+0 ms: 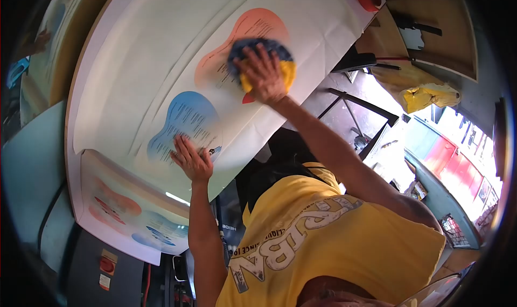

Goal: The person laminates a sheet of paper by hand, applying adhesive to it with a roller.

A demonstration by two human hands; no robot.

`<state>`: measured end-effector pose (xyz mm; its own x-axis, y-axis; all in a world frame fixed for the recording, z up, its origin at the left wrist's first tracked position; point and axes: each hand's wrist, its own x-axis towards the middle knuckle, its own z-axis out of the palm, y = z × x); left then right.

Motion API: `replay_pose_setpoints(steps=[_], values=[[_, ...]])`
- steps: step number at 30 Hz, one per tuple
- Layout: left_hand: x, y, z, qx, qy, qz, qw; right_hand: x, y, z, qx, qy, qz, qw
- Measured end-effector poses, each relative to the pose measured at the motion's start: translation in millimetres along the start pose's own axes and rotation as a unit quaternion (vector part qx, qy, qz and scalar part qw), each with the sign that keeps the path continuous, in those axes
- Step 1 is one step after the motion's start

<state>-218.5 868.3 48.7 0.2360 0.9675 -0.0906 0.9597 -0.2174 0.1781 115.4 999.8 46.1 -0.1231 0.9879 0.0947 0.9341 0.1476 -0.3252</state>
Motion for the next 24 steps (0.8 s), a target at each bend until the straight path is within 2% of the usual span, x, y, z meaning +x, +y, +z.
replay_pose_setpoints(steps=[3,4,9,11,14,15,16,17,18,19,20,22,23,24], values=[[3,2,-3,-0.004,-0.005,0.001,1.000,21,69,-15,-0.061,0.011,0.042,0.997],[3,2,-4,-0.003,-0.011,-0.003,1.000,28,83,-22,-0.033,0.033,0.045,0.998],[2,1,-4,0.003,-0.015,-0.003,1.000,49,140,-36,-0.066,0.050,0.075,0.994],[5,0,0,0.004,-0.010,-0.003,1.000,50,145,-39,-0.092,0.090,0.052,0.990],[3,3,-4,-0.001,-0.003,0.000,1.000,41,193,-21,0.000,0.216,0.083,0.973],[0,2,-3,-0.007,0.006,0.004,1.000,38,216,-20,-0.014,0.279,0.228,0.933],[2,0,-3,-0.011,0.012,0.010,1.000,49,233,-41,0.136,0.285,0.433,0.844],[8,1,-4,-0.010,0.017,0.009,1.000,41,252,-65,0.285,0.394,0.358,0.797],[8,3,-6,-0.012,0.014,0.010,1.000,33,271,-88,0.421,0.482,0.257,0.724],[3,4,-10,-0.013,0.006,0.010,1.000,32,268,-121,0.522,0.526,0.288,0.606],[-2,3,-14,-0.018,0.013,-0.013,1.000,17,272,-135,0.486,0.494,0.302,0.655],[-11,0,-17,-0.029,0.037,-0.067,0.997,-14,300,-154,0.310,0.417,0.322,0.791],[-13,-1,-11,-0.025,0.103,-0.128,0.986,-38,323,-146,0.166,0.356,0.326,0.860],[-19,-6,0,-0.011,0.168,-0.197,0.966,-57,340,-132,0.010,0.294,0.291,0.910]])
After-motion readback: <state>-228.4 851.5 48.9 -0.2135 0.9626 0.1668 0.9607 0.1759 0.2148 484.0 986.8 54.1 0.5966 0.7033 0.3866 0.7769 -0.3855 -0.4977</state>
